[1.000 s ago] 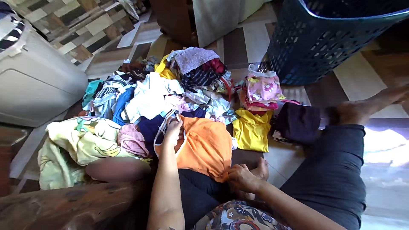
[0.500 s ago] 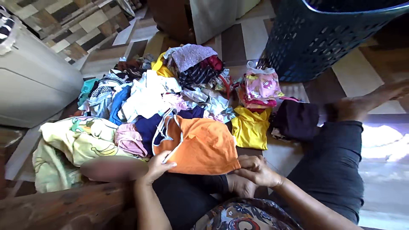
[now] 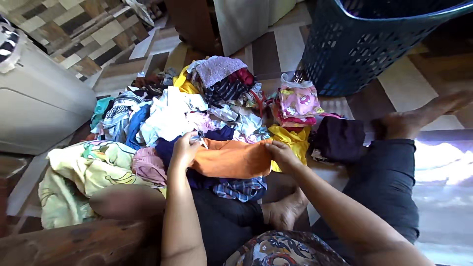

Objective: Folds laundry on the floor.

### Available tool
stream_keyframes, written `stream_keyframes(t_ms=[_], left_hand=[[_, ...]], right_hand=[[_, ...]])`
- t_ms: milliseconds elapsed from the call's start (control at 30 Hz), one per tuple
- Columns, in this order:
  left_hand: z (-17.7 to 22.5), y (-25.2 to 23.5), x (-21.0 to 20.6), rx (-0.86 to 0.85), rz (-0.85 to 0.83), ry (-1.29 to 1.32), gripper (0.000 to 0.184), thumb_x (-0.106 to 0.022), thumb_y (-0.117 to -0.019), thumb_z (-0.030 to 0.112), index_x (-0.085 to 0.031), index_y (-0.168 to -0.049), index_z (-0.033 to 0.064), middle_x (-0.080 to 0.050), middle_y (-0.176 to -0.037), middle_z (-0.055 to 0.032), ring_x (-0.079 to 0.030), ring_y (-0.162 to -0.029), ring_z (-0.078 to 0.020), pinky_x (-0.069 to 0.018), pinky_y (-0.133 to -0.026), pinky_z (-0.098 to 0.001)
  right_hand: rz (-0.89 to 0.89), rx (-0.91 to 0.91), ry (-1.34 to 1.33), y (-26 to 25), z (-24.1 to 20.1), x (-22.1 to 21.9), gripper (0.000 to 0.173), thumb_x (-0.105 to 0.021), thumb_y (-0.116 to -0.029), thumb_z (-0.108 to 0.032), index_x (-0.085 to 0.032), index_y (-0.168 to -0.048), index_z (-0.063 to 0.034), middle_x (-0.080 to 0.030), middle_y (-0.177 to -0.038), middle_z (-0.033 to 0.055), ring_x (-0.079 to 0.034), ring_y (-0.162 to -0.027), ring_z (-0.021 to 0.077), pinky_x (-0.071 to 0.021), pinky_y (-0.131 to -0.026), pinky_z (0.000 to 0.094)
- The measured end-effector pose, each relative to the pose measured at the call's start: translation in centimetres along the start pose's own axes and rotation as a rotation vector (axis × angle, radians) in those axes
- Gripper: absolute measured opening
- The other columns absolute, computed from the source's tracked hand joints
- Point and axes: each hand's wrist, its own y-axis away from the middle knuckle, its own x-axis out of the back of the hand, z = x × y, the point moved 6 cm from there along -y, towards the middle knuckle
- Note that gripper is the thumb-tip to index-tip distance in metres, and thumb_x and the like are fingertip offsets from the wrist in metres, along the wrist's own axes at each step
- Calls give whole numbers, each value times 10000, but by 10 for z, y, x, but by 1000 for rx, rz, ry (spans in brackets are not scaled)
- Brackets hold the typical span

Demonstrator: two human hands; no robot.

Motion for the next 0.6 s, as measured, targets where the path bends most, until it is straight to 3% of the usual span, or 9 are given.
stream_keyframes(t_ms=[167,300,433,533,600], left_hand=[[-18,-64,-30,103,78,44,391,-562,-1012,91,-555,-1385,-23,-655,-1231,-262,-634,-1149,-398,-480,-1007,-578],[-28,-51,-43,6,31,130,457,-634,-1005,175,-531,-1407,-16,-573,-1378,-261,-581,-1247,-392,-473,-1040,-553],[-29,-28,-42,-21,-151,168,467,-705,-916,3,-568,-1363,-18,-646,-1275,-213,-623,-1162,-330,-504,-981,-510],[-21,-23,-29,-59,-142,163,411,-684,-907,-46,-598,-1308,-26,-687,-1137,-199,-657,-1020,-302,-530,-890,-498],[-12,-27,-23,-88,-95,166,357,-663,-927,-25,-610,-1280,-23,-688,-1120,-189,-656,-1005,-293,-530,-887,-492]], right_hand=[[81,-164,110,-31,29,-10,419,-479,-1089,-199,-453,-1484,-58,-593,-1327,236,-618,-1159,335,-513,-962,531],[37,-187,155,-25,46,-17,538,-528,-1058,-137,-351,-1556,-35,-545,-1406,264,-579,-1260,349,-481,-1051,516],[59,-215,84,-21,46,-10,547,-575,-1035,-118,-364,-1529,-19,-556,-1393,243,-598,-1221,336,-510,-1003,509],[119,-156,4,-26,45,-5,572,-604,-995,-26,-372,-1517,-25,-611,-1299,221,-650,-1096,294,-543,-918,473],[169,-162,-4,-30,52,-5,544,-604,-992,-11,-400,-1497,-7,-619,-1291,223,-654,-1098,291,-544,-933,468]])
